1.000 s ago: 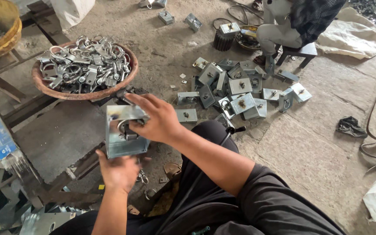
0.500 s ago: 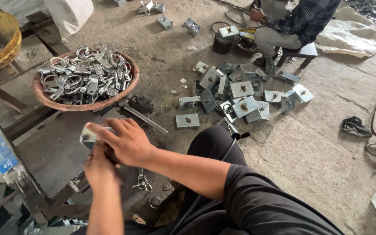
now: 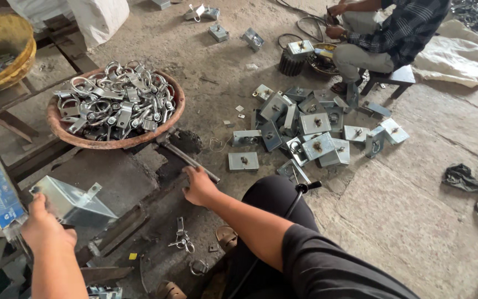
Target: The person sits on the floor and repeatedly picks up metal plates and metal rings. They place the rings on the plates and use a welding torch to attach them, creating bright sparks. The finished pieces are placed on the floor.
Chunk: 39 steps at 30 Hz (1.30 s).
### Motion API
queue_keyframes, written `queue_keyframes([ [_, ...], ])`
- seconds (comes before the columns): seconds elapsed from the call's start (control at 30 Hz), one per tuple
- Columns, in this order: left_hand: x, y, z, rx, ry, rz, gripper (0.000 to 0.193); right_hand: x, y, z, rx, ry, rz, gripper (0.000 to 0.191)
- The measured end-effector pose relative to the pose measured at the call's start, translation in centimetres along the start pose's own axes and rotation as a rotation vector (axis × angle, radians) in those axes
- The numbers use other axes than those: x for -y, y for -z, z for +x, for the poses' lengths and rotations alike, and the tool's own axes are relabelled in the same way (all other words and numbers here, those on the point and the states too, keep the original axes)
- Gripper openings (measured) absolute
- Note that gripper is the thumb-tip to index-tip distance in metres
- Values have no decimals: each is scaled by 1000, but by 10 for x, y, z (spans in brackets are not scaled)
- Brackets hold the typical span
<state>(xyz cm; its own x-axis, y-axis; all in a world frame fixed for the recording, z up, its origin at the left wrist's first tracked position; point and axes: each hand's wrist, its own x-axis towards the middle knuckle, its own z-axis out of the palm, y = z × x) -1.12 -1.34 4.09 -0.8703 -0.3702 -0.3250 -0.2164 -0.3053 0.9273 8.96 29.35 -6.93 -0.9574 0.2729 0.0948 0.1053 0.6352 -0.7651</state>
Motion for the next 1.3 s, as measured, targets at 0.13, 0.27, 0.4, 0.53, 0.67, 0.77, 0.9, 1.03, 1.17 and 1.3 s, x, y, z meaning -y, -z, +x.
queue_keyframes([
  [0.13, 4, -7, 2, -46, -4, 152, 25, -5, -9, 6, -22, 117, -75, 65],
  [0.27, 5, -9, 0, -55, -41, 135, 26, 15, 6, 11, -121, 192, -306, 39],
  [0.4, 10, -3, 4, -80, -36, 169, 25, 12, 27, 25, -313, 76, -324, 64],
  [0.53, 15, 0, 10, -60, -52, 141, 26, -1, 26, 29, -48, -104, -40, 77],
  [0.67, 10, -1, 6, 1, -125, 132, 32, 9, 20, 21, 38, -171, -98, 77],
  [0.77, 2, -4, 1, -40, -19, 213, 44, 21, 35, 8, 59, -119, -50, 70],
  [0.9, -6, -1, 3, -49, 79, 315, 72, 46, 50, -18, 162, -61, -55, 58],
  [1.03, -5, 13, 15, -70, -91, 460, 72, 86, 54, -30, 160, 158, -112, 58],
  [1.17, -2, 20, 22, -37, -374, 394, 61, 124, 54, -37, 117, 290, 42, 54],
  [1.3, 1, 19, 25, 116, -264, 156, 46, 141, 49, -41, -93, 532, 169, 48],
])
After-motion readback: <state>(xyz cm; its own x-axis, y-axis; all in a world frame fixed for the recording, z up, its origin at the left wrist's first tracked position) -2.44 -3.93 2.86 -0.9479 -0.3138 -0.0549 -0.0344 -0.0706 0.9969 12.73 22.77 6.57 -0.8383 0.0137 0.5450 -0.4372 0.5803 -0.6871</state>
